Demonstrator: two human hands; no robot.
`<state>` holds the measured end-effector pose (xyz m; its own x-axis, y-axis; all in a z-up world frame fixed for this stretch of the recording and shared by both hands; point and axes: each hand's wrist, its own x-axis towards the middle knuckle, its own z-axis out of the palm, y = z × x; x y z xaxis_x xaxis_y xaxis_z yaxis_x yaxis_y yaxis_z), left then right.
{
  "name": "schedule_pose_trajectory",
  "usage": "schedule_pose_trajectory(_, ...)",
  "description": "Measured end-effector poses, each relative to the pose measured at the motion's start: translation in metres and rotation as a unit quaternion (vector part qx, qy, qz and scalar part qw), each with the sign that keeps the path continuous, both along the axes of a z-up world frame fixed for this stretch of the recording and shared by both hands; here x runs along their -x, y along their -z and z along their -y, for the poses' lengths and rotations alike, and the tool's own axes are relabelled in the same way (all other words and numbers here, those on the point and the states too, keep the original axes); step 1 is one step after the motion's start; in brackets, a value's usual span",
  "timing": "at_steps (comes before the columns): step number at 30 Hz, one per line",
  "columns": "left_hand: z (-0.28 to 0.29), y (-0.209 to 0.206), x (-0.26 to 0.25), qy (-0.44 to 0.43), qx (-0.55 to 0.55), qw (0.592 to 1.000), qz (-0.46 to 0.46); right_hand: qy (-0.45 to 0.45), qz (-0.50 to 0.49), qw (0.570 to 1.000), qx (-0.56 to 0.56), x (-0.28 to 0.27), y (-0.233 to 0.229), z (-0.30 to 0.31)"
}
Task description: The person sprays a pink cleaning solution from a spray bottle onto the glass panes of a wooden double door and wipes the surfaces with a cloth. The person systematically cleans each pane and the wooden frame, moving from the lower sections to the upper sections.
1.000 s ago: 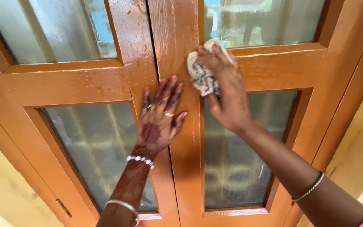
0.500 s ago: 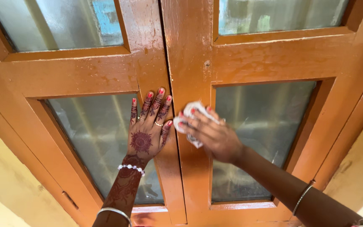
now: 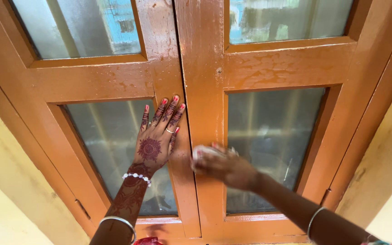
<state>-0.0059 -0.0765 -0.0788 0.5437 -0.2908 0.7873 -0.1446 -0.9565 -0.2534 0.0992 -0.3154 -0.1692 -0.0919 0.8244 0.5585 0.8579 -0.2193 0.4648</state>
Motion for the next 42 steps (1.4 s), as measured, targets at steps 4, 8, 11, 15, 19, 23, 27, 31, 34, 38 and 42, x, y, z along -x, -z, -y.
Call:
schedule_pose_trajectory(4, -0.006, -0.002, 0.004, -0.021, -0.017, 1.0, -0.005, -0.012, 0.076, 0.993, -0.093, -0.007, -0.088, -0.015)
schedule_pose_trajectory(8, -0.014, 0.008, 0.007, -0.052, -0.004, 0.999, 0.003, -0.032, -0.005, 0.984, -0.173, 0.004, -0.129, -0.023)
schedule_pose_trajectory(11, -0.026, 0.017, 0.008, -0.028, 0.011, 0.999, 0.024, -0.029, 0.013, 0.987, -0.157, 0.011, -0.121, -0.031)
schedule_pose_trajectory(15, -0.038, 0.025, 0.011, -0.058, 0.028, 0.998, 0.015, -0.036, 0.022, 0.994, -0.097, 0.01, -0.078, -0.027)
schedule_pose_trajectory(19, -0.037, 0.027, 0.018, -0.099, 0.038, 0.994, 0.005, -0.045, -0.002, 0.998, -0.035, -0.002, -0.036, -0.029)
schedule_pose_trajectory(23, -0.031, 0.019, 0.028, -0.083, 0.056, 0.995, 0.004, -0.04, -0.004, 0.998, 0.041, 0.008, 0.011, -0.024)
schedule_pose_trajectory(27, -0.029, 0.009, 0.038, -0.153, 0.069, 0.984, -0.056, -0.097, 0.005, 0.994, 0.052, 0.015, 0.019, -0.026)
schedule_pose_trajectory(31, -0.026, 0.009, 0.039, -0.184, 0.055, 0.98, -0.05, -0.14, 0.024, 0.989, -0.03, 0.013, -0.033, -0.037)
schedule_pose_trajectory(34, -0.023, 0.013, 0.037, -0.175, 0.068, 0.981, -0.043, -0.122, 0.015, 0.986, -0.116, 0.011, -0.087, -0.048)
schedule_pose_trajectory(38, -0.021, 0.017, 0.035, -0.176, 0.101, 0.976, -0.075, -0.052, -0.002, 0.985, -0.167, 0.013, -0.124, -0.055)
schedule_pose_trajectory(42, -0.02, 0.022, 0.032, -0.174, 0.127, 0.974, -0.075, -0.072, 0.03, 0.986, -0.145, 0.017, -0.096, -0.07)
